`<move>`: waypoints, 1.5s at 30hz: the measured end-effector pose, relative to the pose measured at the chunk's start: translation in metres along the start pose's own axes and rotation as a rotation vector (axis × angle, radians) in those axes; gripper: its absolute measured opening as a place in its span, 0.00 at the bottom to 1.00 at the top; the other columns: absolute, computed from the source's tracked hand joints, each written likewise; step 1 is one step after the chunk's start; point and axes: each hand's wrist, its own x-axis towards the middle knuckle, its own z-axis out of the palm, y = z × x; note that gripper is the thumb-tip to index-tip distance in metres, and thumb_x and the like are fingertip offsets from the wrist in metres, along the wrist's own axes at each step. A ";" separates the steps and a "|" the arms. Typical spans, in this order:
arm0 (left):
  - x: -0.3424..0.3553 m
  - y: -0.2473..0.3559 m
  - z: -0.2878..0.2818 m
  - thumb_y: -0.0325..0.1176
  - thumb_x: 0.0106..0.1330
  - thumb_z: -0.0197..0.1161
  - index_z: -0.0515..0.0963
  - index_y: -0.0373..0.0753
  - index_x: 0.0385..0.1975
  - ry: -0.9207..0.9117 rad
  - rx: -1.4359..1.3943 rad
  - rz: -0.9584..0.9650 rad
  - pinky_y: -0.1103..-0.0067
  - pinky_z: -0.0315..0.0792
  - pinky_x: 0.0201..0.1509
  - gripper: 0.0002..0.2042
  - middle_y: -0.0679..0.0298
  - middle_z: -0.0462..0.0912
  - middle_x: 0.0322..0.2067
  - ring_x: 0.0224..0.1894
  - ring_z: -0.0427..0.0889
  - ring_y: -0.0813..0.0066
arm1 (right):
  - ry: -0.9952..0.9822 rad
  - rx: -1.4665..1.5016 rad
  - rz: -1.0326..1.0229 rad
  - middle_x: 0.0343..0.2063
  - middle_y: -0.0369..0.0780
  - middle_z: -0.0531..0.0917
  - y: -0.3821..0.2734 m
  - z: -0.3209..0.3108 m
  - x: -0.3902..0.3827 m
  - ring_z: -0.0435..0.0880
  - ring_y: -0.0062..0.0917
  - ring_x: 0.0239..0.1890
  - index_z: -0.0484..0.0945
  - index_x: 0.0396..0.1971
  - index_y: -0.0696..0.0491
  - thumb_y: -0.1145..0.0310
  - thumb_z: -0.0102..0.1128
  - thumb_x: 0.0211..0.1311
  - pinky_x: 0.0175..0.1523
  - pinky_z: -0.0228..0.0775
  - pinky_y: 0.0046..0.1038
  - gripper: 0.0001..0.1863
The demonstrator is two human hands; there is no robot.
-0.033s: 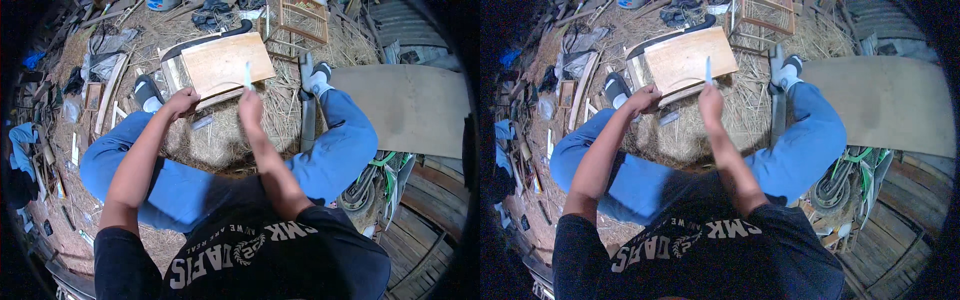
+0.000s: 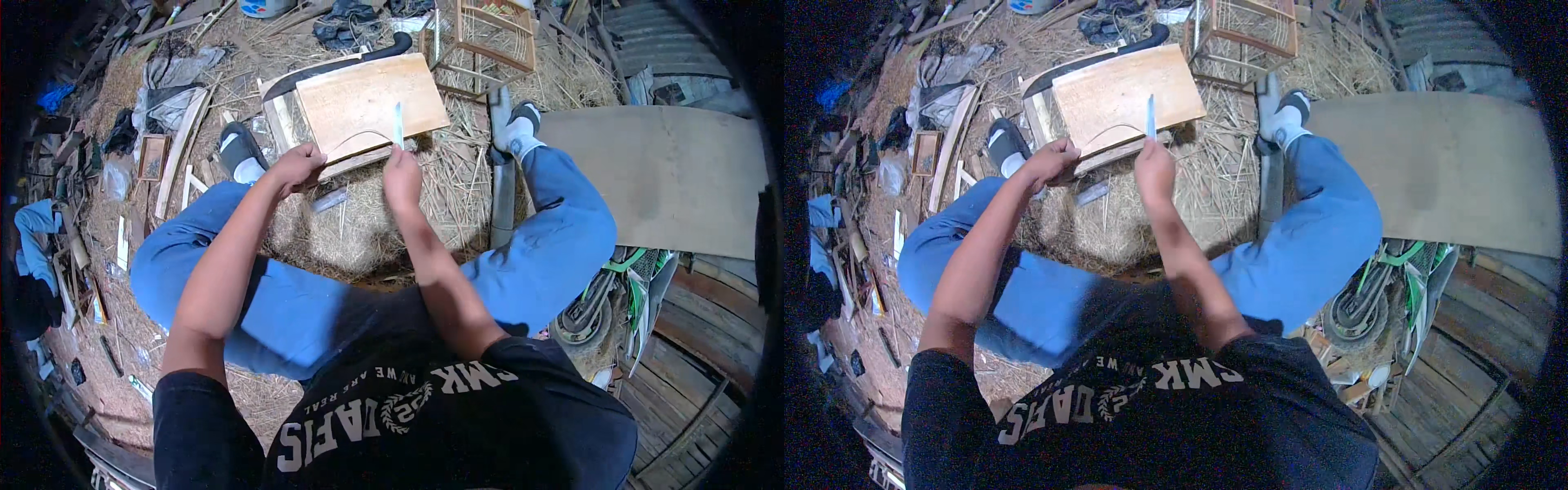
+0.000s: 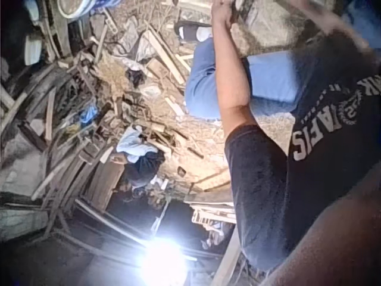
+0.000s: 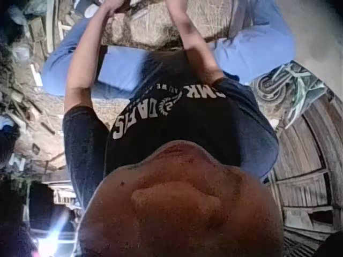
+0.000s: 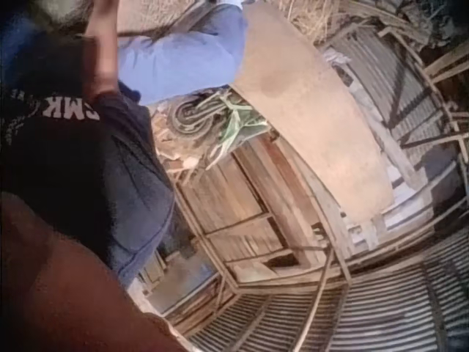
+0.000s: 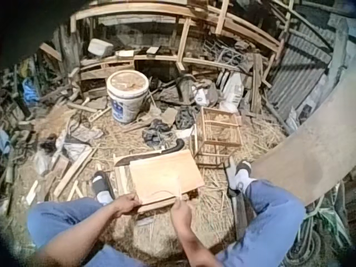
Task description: The person uses a knife to carve and smooth the edges of a wooden board and thin wooden sticks.
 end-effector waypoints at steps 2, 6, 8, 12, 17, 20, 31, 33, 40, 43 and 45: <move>0.001 -0.002 0.001 0.36 0.70 0.61 0.70 0.43 0.27 0.006 -0.009 0.006 0.79 0.55 0.15 0.10 0.70 0.70 0.16 0.14 0.63 0.81 | -0.018 -0.002 0.016 0.29 0.56 0.83 0.002 -0.001 0.000 0.81 0.56 0.35 0.82 0.34 0.60 0.55 0.44 0.73 0.42 0.72 0.51 0.24; 0.002 -0.012 -0.007 0.36 0.70 0.62 0.70 0.43 0.28 0.012 0.026 0.084 0.81 0.56 0.16 0.10 0.71 0.70 0.17 0.16 0.63 0.83 | 0.046 0.135 0.095 0.28 0.58 0.82 0.014 -0.030 0.019 0.80 0.58 0.34 0.80 0.30 0.62 0.54 0.43 0.74 0.41 0.70 0.51 0.26; 0.001 -0.009 -0.004 0.36 0.70 0.62 0.71 0.42 0.28 -0.003 -0.001 0.071 0.81 0.57 0.17 0.10 0.71 0.70 0.18 0.16 0.64 0.83 | 0.101 0.162 0.140 0.28 0.58 0.81 0.016 -0.036 0.029 0.79 0.58 0.35 0.80 0.29 0.63 0.53 0.43 0.74 0.42 0.69 0.50 0.27; -0.004 -0.004 -0.003 0.36 0.71 0.62 0.72 0.41 0.29 0.011 -0.025 0.071 0.81 0.60 0.20 0.10 0.72 0.72 0.20 0.19 0.65 0.84 | 0.116 0.172 0.114 0.29 0.58 0.81 0.017 -0.039 0.041 0.79 0.58 0.35 0.80 0.29 0.63 0.53 0.43 0.74 0.42 0.69 0.51 0.27; -0.016 0.004 0.006 0.36 0.71 0.60 0.73 0.41 0.29 0.021 -0.043 0.103 0.81 0.62 0.24 0.09 0.72 0.73 0.22 0.22 0.66 0.84 | -0.025 0.077 0.081 0.31 0.57 0.83 0.015 -0.039 0.034 0.80 0.57 0.37 0.81 0.31 0.58 0.52 0.43 0.74 0.43 0.69 0.52 0.25; -0.023 0.011 0.009 0.37 0.72 0.59 0.73 0.40 0.28 0.023 0.036 0.055 0.81 0.63 0.26 0.11 0.72 0.73 0.22 0.23 0.66 0.84 | -0.120 -0.013 0.038 0.32 0.54 0.84 -0.003 -0.027 0.015 0.82 0.55 0.38 0.81 0.36 0.55 0.51 0.40 0.74 0.45 0.72 0.53 0.25; -0.009 -0.004 0.011 0.43 0.74 0.56 0.75 0.39 0.29 0.006 0.053 0.055 0.81 0.61 0.25 0.15 0.75 0.71 0.21 0.23 0.64 0.86 | -0.383 -0.085 -0.208 0.31 0.55 0.84 -0.045 -0.013 -0.021 0.83 0.54 0.37 0.78 0.40 0.57 0.51 0.48 0.72 0.46 0.72 0.51 0.22; -0.008 -0.011 0.008 0.43 0.74 0.56 0.75 0.39 0.27 0.019 0.000 0.051 0.80 0.61 0.25 0.16 0.74 0.71 0.21 0.22 0.64 0.85 | -0.425 -0.114 -0.183 0.31 0.54 0.84 -0.052 -0.018 -0.021 0.83 0.54 0.37 0.77 0.41 0.57 0.49 0.48 0.72 0.46 0.72 0.51 0.23; -0.010 -0.006 0.012 0.42 0.72 0.58 0.74 0.37 0.21 0.094 0.139 0.139 0.77 0.63 0.25 0.18 0.69 0.72 0.18 0.21 0.66 0.80 | -0.508 -0.248 -0.179 0.32 0.55 0.84 -0.048 -0.018 -0.013 0.83 0.54 0.38 0.82 0.38 0.58 0.45 0.44 0.72 0.46 0.74 0.50 0.28; -0.015 0.002 0.012 0.42 0.72 0.58 0.73 0.37 0.21 0.103 0.188 0.154 0.77 0.63 0.25 0.18 0.70 0.72 0.17 0.20 0.66 0.80 | -0.466 -0.165 -0.012 0.33 0.55 0.85 -0.040 -0.035 0.002 0.84 0.53 0.38 0.84 0.38 0.57 0.46 0.44 0.72 0.46 0.75 0.48 0.29; -0.013 0.008 0.014 0.42 0.72 0.59 0.73 0.37 0.21 0.096 0.224 0.173 0.77 0.63 0.25 0.18 0.70 0.72 0.17 0.20 0.66 0.80 | -0.414 -0.165 0.039 0.34 0.52 0.86 -0.015 -0.036 0.023 0.85 0.50 0.38 0.85 0.39 0.56 0.46 0.43 0.72 0.47 0.75 0.47 0.29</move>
